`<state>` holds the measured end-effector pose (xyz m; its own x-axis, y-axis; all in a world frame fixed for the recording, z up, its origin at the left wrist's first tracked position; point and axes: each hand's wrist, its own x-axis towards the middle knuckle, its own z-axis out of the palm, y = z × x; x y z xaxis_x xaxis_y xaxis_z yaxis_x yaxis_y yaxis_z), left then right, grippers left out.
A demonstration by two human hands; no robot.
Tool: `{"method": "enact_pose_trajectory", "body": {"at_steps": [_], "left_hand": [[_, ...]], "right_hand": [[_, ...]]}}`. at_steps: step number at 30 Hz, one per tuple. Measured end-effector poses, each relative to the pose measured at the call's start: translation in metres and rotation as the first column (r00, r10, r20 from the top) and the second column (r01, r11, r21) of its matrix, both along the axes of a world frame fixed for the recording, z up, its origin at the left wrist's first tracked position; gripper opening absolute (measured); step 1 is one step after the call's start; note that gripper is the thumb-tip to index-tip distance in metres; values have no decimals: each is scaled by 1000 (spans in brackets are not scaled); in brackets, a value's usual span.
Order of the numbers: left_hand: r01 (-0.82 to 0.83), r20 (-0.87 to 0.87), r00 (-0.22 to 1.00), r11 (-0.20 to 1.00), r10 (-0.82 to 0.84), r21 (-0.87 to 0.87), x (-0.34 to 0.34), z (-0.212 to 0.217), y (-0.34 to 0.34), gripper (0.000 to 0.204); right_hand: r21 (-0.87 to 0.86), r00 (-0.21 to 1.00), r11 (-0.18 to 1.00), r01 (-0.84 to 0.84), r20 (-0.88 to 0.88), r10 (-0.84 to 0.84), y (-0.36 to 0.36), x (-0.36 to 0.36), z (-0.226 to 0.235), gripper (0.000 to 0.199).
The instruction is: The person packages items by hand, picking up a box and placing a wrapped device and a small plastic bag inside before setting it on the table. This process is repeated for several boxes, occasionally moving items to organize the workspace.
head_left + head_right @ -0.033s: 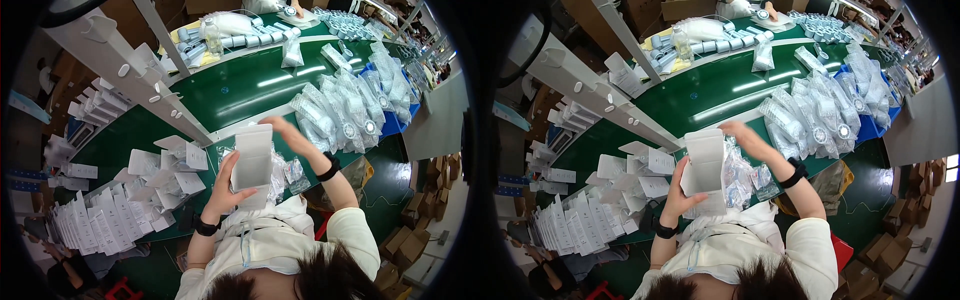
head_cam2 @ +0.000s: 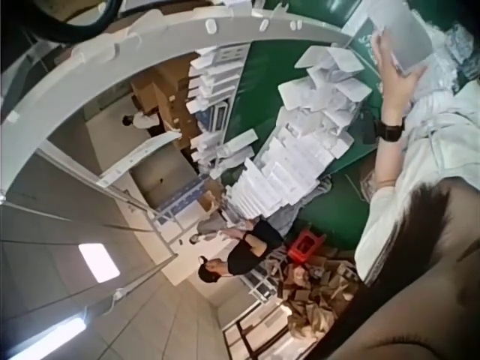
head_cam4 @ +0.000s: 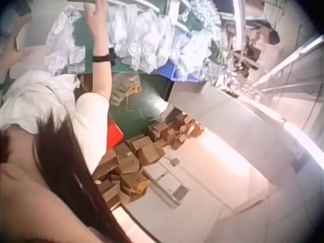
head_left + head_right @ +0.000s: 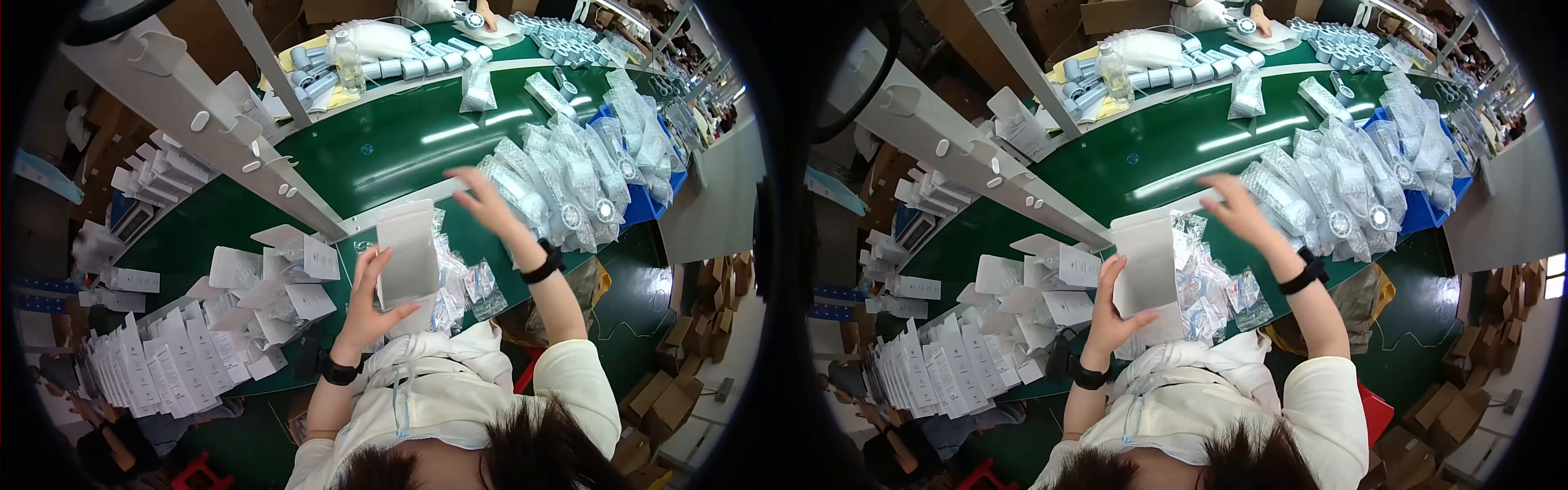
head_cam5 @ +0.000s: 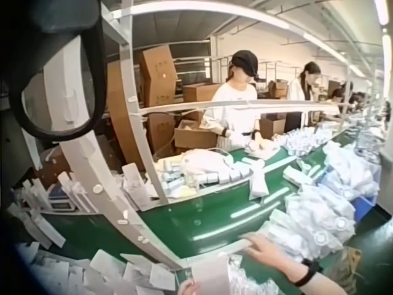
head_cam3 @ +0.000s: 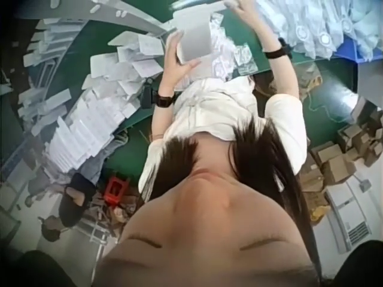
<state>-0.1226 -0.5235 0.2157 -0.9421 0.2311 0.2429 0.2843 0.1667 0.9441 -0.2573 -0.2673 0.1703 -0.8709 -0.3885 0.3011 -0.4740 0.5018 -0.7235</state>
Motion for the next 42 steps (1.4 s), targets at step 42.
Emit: {"method": "enact_pose_trajectory", "body": {"at_steps": [42], "left_hand": [[-382, -123, 924, 891, 362, -245, 8, -21, -5, 43]], "right_hand": [[535, 972, 830, 157, 66, -227, -87, 27, -80, 51]]}}
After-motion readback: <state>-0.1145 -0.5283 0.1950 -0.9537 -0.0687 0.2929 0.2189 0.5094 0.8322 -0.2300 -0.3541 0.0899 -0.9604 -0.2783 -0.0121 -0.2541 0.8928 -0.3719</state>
